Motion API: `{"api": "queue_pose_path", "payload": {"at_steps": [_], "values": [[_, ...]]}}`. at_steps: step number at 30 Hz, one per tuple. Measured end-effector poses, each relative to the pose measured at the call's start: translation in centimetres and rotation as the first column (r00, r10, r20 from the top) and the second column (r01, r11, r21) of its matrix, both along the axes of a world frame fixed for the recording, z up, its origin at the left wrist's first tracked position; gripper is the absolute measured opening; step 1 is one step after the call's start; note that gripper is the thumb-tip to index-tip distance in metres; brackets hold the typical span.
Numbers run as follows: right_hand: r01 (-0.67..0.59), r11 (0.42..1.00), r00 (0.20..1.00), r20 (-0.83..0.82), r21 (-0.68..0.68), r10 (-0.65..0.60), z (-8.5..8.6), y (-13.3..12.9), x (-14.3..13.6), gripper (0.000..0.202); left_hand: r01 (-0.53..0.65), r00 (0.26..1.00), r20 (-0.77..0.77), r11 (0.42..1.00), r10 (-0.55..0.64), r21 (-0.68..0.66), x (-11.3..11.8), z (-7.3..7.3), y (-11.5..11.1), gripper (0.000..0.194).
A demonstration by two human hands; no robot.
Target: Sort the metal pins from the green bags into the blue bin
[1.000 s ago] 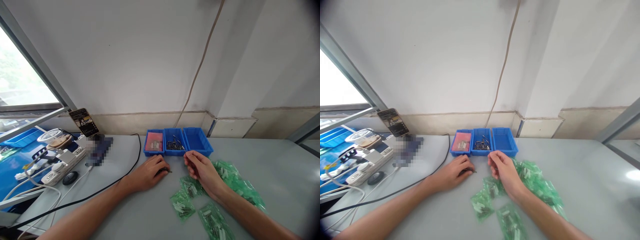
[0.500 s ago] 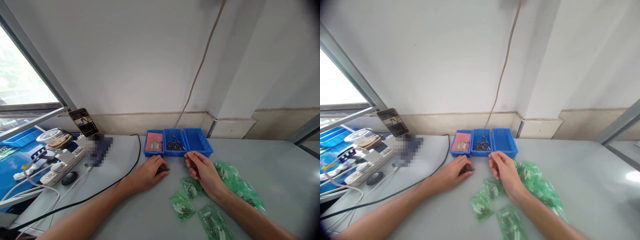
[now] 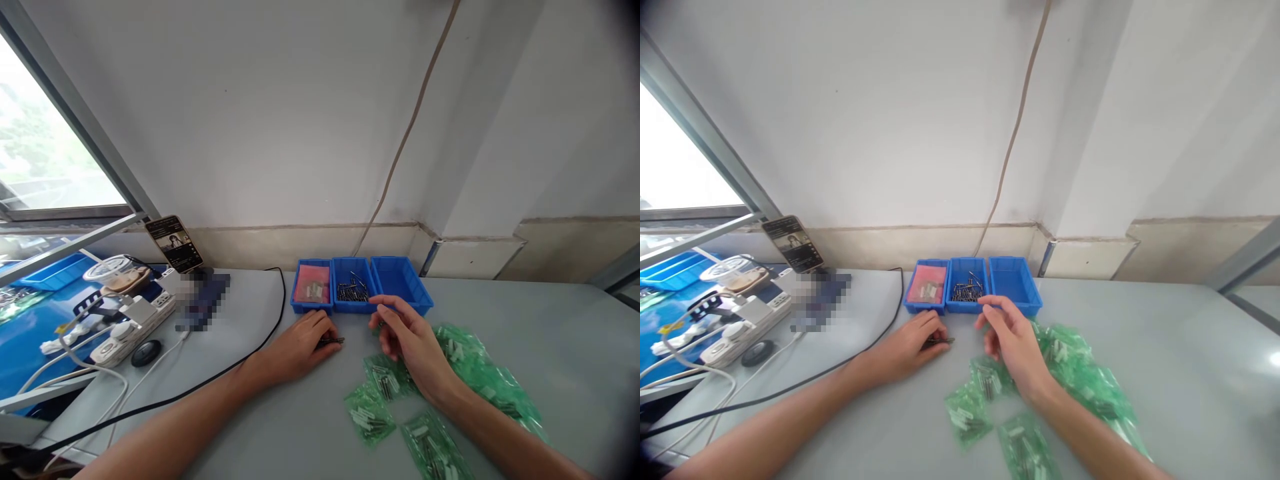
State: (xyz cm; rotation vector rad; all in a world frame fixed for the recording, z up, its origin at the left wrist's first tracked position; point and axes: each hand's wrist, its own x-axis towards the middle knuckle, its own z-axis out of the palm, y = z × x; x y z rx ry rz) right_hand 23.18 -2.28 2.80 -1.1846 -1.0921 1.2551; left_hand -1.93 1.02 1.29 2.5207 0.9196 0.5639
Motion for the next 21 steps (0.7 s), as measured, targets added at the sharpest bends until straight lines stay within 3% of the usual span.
{"api": "queue_pose_path", "payload": {"at_steps": [4, 9, 14, 21], "values": [[-0.085, 0.983, 0.934, 0.355, 0.162, 0.022, -0.6, -0.2, 0.0, 0.023, 0.035, 0.999, 0.005, 0.999, -0.035, 0.01, 0.0, 0.1, 0.1, 0.017], [-0.349, 0.892, 0.675, 0.737, 0.287, 0.027, -1.2, -0.5, -0.4, 0.012, 0.044, 0.999, -0.004, 0.999, -0.044, -0.005, 0.1, 0.2, 0.3, 0.021], [-0.486, 0.835, 0.502, 0.864, 0.258, 0.025, -1.1, -0.6, -0.8, 0.011, 0.047, 0.999, -0.01, 0.999, -0.047, -0.004, 0.2, 0.1, 0.4, 0.023], [-0.514, 0.825, 0.465, 0.885, 0.234, 0.038, -1.4, -0.5, -1.0, 0.013, 0.089, 0.996, -0.007, 0.996, -0.089, 0.001, 0.0, 0.0, 0.5, 0.024]]}}
